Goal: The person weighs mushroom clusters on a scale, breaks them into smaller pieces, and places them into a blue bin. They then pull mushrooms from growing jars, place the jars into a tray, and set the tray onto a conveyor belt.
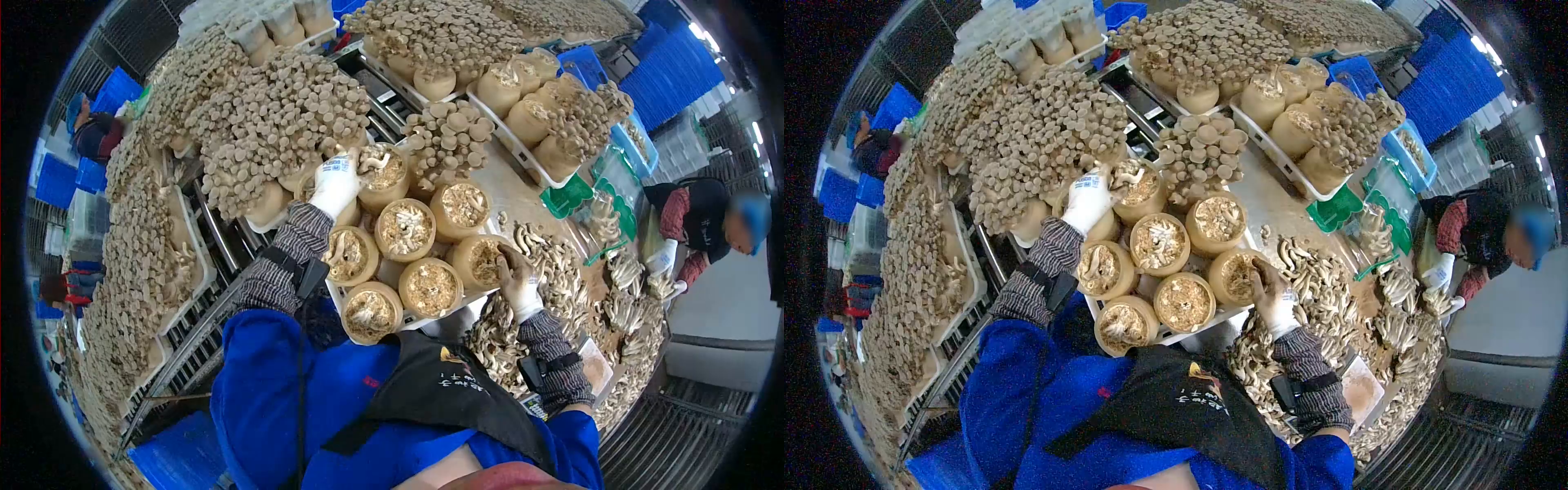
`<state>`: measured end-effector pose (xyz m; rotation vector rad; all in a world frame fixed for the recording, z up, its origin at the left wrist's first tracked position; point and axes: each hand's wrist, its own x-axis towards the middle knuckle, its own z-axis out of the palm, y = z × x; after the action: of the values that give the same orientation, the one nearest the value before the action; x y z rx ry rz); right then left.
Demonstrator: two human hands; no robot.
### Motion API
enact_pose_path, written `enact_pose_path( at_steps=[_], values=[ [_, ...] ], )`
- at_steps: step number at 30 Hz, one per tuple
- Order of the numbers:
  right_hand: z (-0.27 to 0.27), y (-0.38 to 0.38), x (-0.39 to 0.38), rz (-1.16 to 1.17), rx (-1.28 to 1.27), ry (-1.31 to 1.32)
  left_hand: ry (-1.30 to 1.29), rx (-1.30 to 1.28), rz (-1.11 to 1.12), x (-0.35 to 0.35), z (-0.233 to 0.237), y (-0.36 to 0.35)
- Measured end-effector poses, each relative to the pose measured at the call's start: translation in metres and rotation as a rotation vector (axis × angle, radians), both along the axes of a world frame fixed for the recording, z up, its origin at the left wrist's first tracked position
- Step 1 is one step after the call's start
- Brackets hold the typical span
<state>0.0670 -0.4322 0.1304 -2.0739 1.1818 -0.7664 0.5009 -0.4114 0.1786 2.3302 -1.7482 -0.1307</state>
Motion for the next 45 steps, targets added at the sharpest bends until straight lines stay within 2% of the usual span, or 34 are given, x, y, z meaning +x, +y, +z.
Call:
enact_pose_path(
  at_steps=[5,7,8,11,12,13,16,19,20,21,23,26,27,29,31,32,33,35,36,37,38,39,40,41,43,44,45],
  values=[
    [0.005,0.008,0.009,-0.036,-0.176,0.164,-0.099,0.056,-0.072,0.006,-0.005,-0.012],
    [-0.006,0.008,-0.001,0.039,-0.408,0.280,-0.137,-0.038,-0.110,0.011,-0.012,-0.012],
    [-0.009,0.008,-0.002,0.029,-0.332,0.189,-0.104,-0.050,-0.143,0.010,-0.005,-0.009],
    [-0.008,0.012,-0.008,0.076,-0.385,0.269,0.004,-0.108,-0.152,0.022,-0.021,-0.002],
    [-0.018,0.012,-0.009,0.052,-0.327,0.181,-0.005,-0.245,-0.185,0.027,-0.036,0.000],
    [-0.024,0.012,-0.013,0.048,-0.321,0.180,-0.006,-0.239,-0.188,0.032,-0.051,0.001],
    [-0.024,0.014,-0.011,0.030,-0.346,0.155,0.034,-0.239,-0.210,0.029,-0.047,0.009],
    [-0.010,0.014,-0.004,0.027,-0.307,0.161,0.023,-0.120,-0.240,0.025,-0.036,0.011],
    [-0.009,0.014,-0.002,0.024,-0.305,0.158,0.069,0.004,-0.224,0.024,-0.024,0.011],
    [-0.008,0.014,-0.001,0.022,-0.317,0.140,0.067,0.007,-0.229,0.018,-0.007,0.008],
    [-0.008,0.015,-0.003,0.032,-0.328,0.120,0.152,0.250,-0.121,0.004,0.020,0.003],
    [-0.010,0.016,-0.003,0.022,-0.352,0.134,0.086,0.169,-0.192,0.017,-0.004,-0.005],
    [0.009,0.018,0.004,0.049,-0.242,0.142,0.039,0.135,-0.207,0.021,-0.011,-0.008],
    [0.014,0.020,0.006,0.049,-0.248,0.129,-0.018,0.149,-0.213,0.022,-0.023,-0.007],
    [0.007,0.022,-0.004,0.056,-0.132,0.144,-0.103,-0.180,-0.186,0.023,-0.030,-0.005],
    [0.010,0.024,-0.007,0.050,-0.116,0.122,-0.016,-0.134,-0.120,0.022,-0.024,-0.001],
    [0.011,0.028,-0.008,0.042,-0.097,0.098,-0.187,-0.375,-0.142,0.021,-0.026,0.009],
    [0.014,0.044,-0.007,-0.020,0.142,-0.131,-0.164,-0.378,-0.033,0.001,-0.015,0.029],
    [0.031,0.062,-0.014,-0.032,0.177,-0.039,0.160,-0.281,-0.131,-0.054,0.005,0.032],
    [0.043,0.067,-0.008,0.003,0.235,-0.082,0.447,-0.159,-0.162,-0.086,0.031,0.050],
    [0.033,0.070,-0.006,0.025,0.308,-0.190,0.401,-0.142,-0.328,-0.119,0.042,0.061],
    [0.045,0.074,0.003,0.104,0.456,-0.396,0.342,-0.137,-0.482,-0.146,0.048,0.068],
    [0.055,0.080,0.006,0.147,0.683,-0.539,0.223,-0.238,-0.634,-0.163,0.031,0.071],
    [0.069,0.082,0.008,0.127,0.698,-0.421,0.165,-0.089,-0.635,-0.179,0.019,0.072],
    [0.064,0.093,0.008,0.132,0.641,-0.386,0.068,-0.116,-0.785,-0.206,0.027,0.077],
    [0.049,0.097,-0.001,0.099,0.617,-0.355,0.133,-0.120,-0.820,-0.216,0.026,0.079],
    [0.072,0.102,-0.009,0.070,0.687,-0.313,0.199,-0.120,-0.848,-0.224,0.020,0.082]
  ],
)
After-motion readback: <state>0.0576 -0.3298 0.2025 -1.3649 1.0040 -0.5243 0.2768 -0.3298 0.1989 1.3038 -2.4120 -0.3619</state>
